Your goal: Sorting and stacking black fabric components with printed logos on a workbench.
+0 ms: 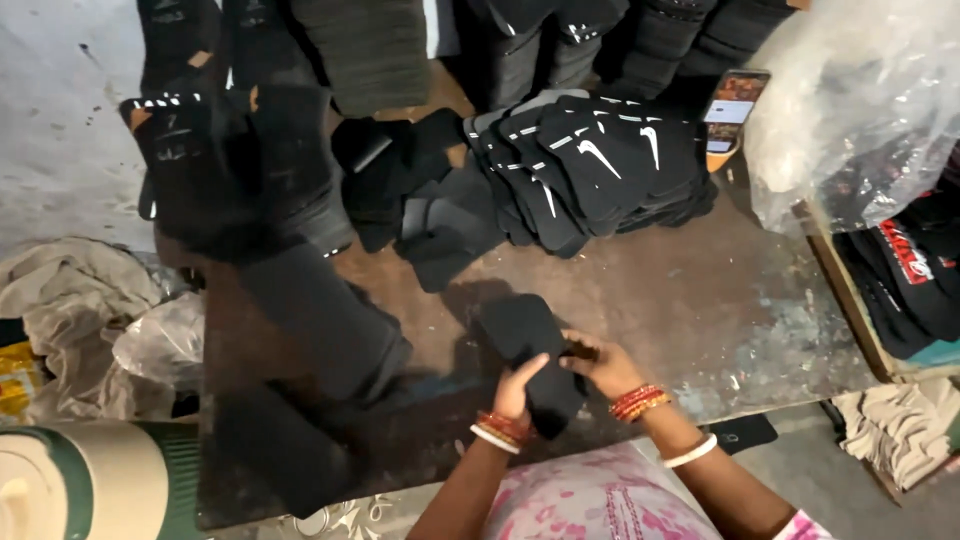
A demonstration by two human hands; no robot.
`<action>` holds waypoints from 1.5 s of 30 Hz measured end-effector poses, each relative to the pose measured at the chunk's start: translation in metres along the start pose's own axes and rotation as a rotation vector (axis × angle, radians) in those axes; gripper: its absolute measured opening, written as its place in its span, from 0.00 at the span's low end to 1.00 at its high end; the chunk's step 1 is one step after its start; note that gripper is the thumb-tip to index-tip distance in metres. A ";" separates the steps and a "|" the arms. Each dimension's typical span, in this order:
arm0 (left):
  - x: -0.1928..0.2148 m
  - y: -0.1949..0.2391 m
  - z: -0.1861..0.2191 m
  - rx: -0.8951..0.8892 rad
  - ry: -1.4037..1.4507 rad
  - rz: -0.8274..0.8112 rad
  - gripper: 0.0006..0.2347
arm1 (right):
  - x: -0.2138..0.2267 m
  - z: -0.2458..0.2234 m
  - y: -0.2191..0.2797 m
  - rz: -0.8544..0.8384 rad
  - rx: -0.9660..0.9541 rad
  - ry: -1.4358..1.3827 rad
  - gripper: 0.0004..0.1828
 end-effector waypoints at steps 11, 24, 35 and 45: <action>-0.024 0.016 -0.015 0.150 0.394 -0.203 0.14 | -0.034 -0.202 0.090 0.429 0.590 0.822 0.26; -0.095 0.047 0.045 0.217 0.441 -0.557 0.33 | 0.061 -0.186 0.093 0.495 0.228 1.008 0.22; -0.050 0.006 -0.048 0.230 0.287 -0.320 0.16 | 0.013 -0.186 0.111 0.398 0.616 0.792 0.31; -0.144 0.036 0.027 0.186 0.226 -0.539 0.30 | 0.197 -0.103 0.098 0.640 0.193 0.914 0.35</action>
Point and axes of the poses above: each hand's wrist, its own y-axis away from the middle knuckle, its own x-axis out of the back of the hand, z = x × y, the point moved 7 cm from there along -y, towards the middle knuckle, and after that the axes turned 6 degrees about x, right-handed, at the moved point
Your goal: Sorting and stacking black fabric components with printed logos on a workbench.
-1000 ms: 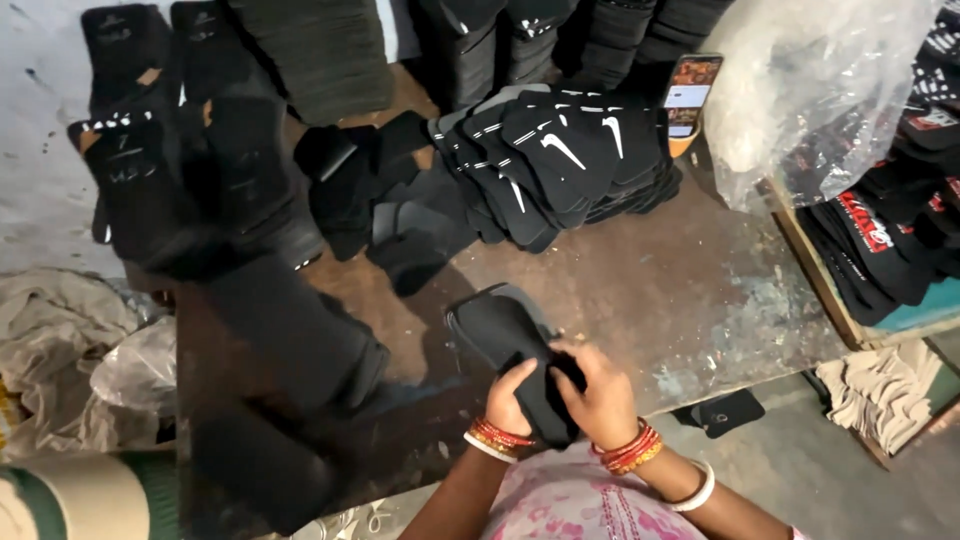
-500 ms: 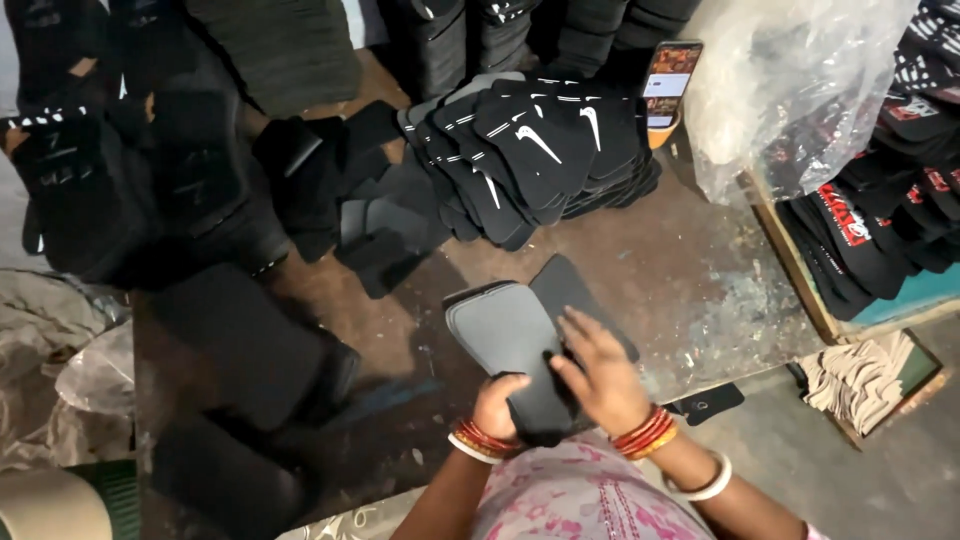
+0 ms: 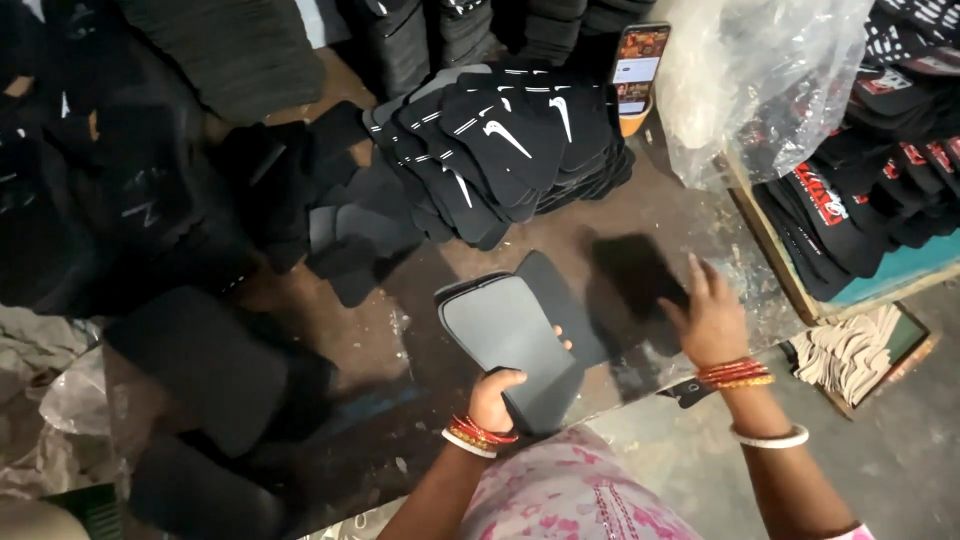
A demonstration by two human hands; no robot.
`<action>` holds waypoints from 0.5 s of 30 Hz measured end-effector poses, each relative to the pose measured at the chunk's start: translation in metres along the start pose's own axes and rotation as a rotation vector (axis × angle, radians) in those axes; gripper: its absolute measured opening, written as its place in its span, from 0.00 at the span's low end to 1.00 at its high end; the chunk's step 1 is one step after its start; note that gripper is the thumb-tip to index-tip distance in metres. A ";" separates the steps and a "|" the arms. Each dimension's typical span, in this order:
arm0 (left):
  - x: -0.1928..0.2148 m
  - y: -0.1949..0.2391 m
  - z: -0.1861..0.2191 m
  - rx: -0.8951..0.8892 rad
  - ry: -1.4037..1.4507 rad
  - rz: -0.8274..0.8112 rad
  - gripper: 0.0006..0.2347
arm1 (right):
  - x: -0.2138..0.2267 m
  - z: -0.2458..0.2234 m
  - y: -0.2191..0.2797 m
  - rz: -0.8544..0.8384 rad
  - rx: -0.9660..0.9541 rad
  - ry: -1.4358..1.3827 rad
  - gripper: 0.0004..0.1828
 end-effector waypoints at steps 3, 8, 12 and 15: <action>-0.008 -0.004 -0.006 -0.007 -0.045 0.014 0.28 | -0.018 -0.061 0.023 0.130 0.432 -0.087 0.35; 0.112 -0.005 -0.072 0.001 -0.017 0.173 0.19 | -0.014 -0.173 0.037 -0.049 0.404 -0.204 0.37; 0.082 -0.008 -0.054 0.020 0.086 0.264 0.18 | -0.071 -0.077 0.078 -0.031 0.067 -0.184 0.24; -0.008 -0.008 0.005 -0.068 -0.012 0.115 0.25 | -0.012 -0.018 0.027 0.165 0.035 -0.294 0.27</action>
Point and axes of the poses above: each hand's wrist, its own y-axis away from the middle knuckle, its own x-axis out of the back of the hand, z = x × y, the point moved 7 cm from there along -y, towards the middle knuckle, and after that the axes turned 6 degrees about x, right-handed, at the moved point
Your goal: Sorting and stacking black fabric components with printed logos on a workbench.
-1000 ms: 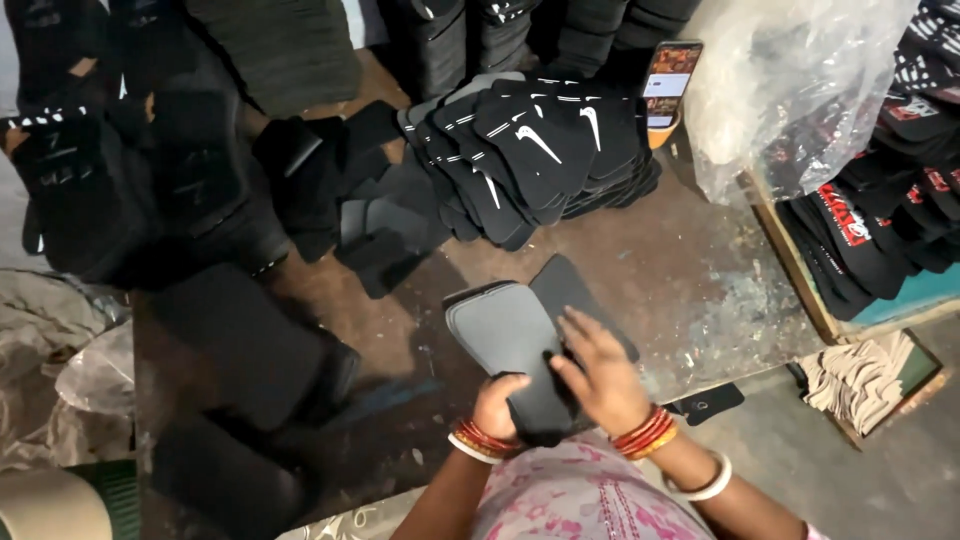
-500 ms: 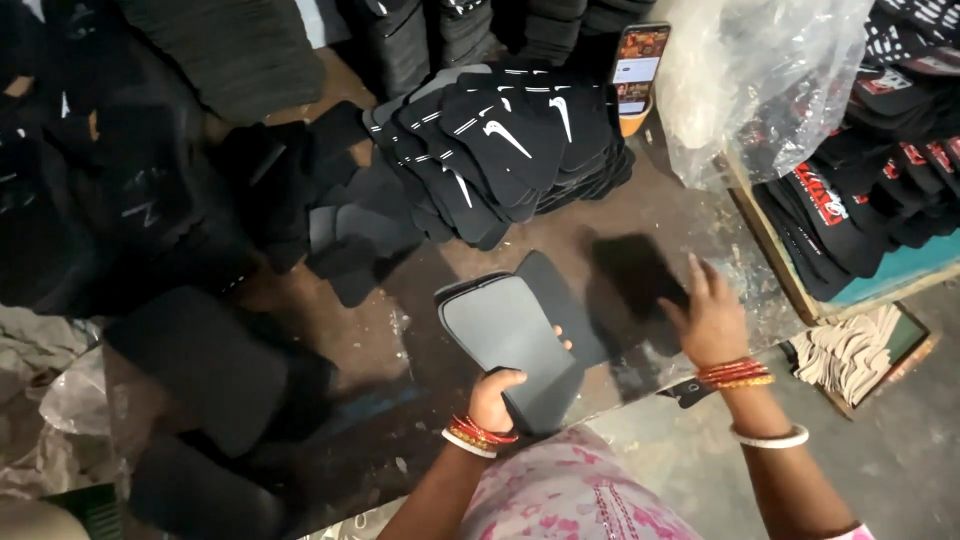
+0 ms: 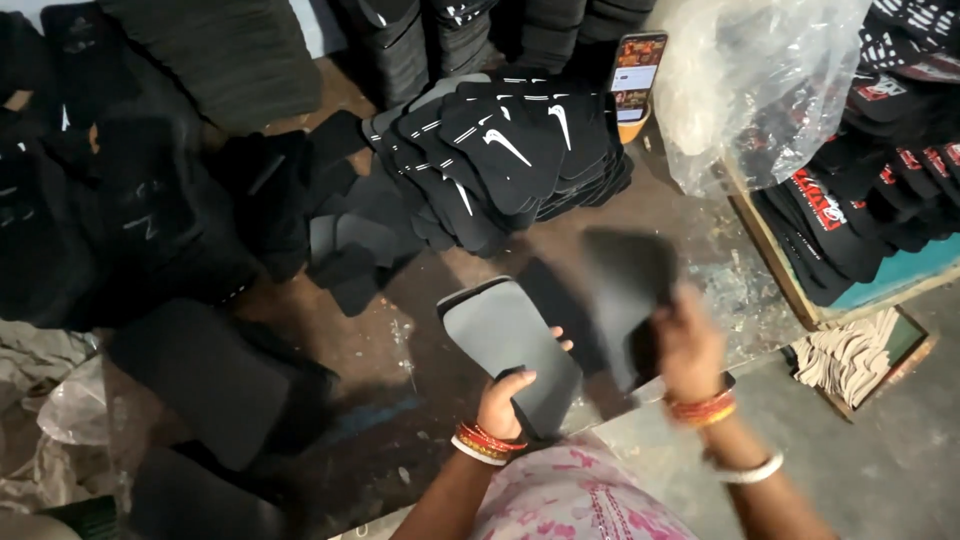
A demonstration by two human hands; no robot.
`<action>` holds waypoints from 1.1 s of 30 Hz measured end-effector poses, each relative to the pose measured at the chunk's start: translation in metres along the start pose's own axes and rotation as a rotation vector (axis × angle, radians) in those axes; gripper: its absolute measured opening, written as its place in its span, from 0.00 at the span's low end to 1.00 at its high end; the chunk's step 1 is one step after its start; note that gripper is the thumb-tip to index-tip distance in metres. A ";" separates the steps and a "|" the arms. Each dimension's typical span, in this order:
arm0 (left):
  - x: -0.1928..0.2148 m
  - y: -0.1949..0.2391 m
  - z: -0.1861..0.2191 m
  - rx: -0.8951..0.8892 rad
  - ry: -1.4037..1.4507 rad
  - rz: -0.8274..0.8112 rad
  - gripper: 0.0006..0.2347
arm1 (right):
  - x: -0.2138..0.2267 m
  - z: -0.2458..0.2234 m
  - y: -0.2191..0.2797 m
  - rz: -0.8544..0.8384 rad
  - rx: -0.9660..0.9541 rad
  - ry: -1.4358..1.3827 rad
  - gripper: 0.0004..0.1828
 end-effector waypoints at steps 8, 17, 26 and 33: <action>0.019 0.001 -0.012 0.009 -0.131 -0.037 0.26 | -0.033 -0.084 -0.003 -0.216 0.328 0.210 0.36; 0.111 0.003 -0.037 -0.206 -0.589 0.118 0.14 | -0.045 -0.097 0.031 -0.113 0.109 0.005 0.25; 0.007 0.015 0.006 0.016 -0.109 -0.070 0.25 | -0.017 -0.017 -0.009 -0.103 0.226 0.356 0.31; 0.121 0.020 -0.030 -0.275 -0.996 0.246 0.10 | -0.061 -0.167 0.029 -0.151 0.392 0.040 0.33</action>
Point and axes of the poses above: each hand's wrist, its own y-axis away from the middle knuckle, its own x-axis out of the back of the hand, z = x × y, the point moved 7 cm from there along -y, towards the middle knuckle, and after that the axes turned 6 degrees about x, right-handed, at the moved point
